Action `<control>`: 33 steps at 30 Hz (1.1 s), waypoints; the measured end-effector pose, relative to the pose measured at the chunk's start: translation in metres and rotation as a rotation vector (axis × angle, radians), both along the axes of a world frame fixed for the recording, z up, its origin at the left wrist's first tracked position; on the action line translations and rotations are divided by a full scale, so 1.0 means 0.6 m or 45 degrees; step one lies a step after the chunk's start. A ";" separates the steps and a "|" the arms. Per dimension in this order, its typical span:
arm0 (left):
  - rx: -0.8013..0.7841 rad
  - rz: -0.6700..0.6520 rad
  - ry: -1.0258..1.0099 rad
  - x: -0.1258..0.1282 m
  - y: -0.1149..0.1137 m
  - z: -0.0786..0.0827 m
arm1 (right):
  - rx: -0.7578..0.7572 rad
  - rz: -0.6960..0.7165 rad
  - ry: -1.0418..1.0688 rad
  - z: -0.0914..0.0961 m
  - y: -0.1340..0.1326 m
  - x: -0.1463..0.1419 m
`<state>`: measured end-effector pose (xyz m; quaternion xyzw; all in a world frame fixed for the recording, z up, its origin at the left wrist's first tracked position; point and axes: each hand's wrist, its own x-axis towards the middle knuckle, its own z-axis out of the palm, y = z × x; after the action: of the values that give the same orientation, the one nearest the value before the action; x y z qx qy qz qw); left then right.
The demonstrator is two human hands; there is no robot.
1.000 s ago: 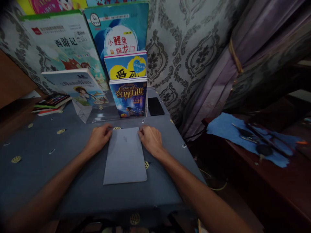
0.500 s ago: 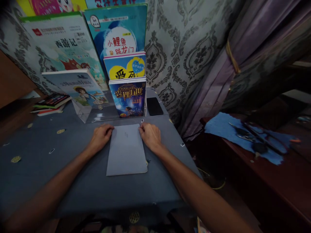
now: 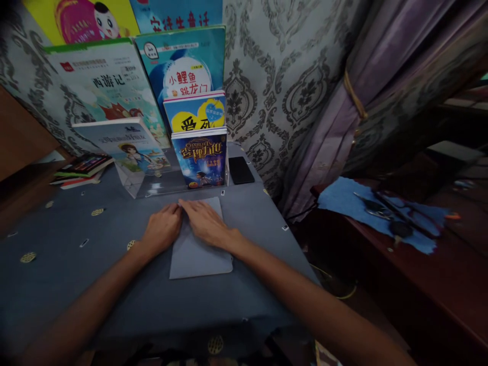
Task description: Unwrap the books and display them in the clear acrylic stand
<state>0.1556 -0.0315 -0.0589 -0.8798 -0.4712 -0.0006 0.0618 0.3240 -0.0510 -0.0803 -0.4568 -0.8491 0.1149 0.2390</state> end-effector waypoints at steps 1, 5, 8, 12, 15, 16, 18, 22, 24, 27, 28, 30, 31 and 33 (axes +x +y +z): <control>-0.002 -0.003 0.008 0.000 0.000 0.000 | -0.016 0.034 0.002 -0.006 0.005 -0.006; -0.026 0.002 0.060 0.000 -0.001 0.007 | -0.071 0.033 0.021 -0.020 0.016 -0.015; -0.044 0.022 0.094 0.002 -0.004 0.014 | -0.079 0.015 0.024 -0.018 0.013 -0.009; -0.087 0.029 0.116 0.004 -0.008 0.023 | -0.110 -0.063 0.014 -0.009 0.003 0.009; -0.097 0.036 0.101 0.004 -0.008 0.025 | -0.136 -0.174 -0.018 -0.007 -0.004 0.033; -0.094 0.037 0.097 0.004 -0.008 0.024 | -0.133 -0.203 -0.026 -0.008 -0.005 0.043; -0.083 0.032 0.100 0.004 -0.007 0.022 | -0.106 -0.248 -0.029 -0.012 -0.007 0.065; -0.052 0.012 0.106 0.003 -0.005 0.017 | -0.067 -0.359 -0.013 -0.021 -0.005 0.101; -0.047 0.012 0.104 0.002 -0.005 0.016 | -0.073 -0.396 0.000 -0.023 -0.001 0.111; -0.025 0.012 0.094 0.001 -0.004 0.015 | -0.060 -0.403 0.022 -0.024 0.005 0.116; -0.005 0.003 0.091 0.000 -0.004 0.014 | -0.051 -0.397 0.033 -0.024 0.007 0.116; 0.053 -0.033 0.083 -0.002 -0.003 0.011 | -0.034 -0.384 0.070 -0.024 0.011 0.116; 0.081 -0.057 0.072 -0.002 -0.001 0.008 | -0.028 -0.379 0.088 -0.025 0.012 0.117; 0.116 -0.112 0.012 -0.002 0.005 0.000 | -0.025 -0.371 0.109 -0.025 0.015 0.117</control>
<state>0.1546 -0.0285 -0.0592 -0.8959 -0.4314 -0.0207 0.1038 0.3940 -0.0423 -0.0955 -0.5723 -0.7616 0.1068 0.2848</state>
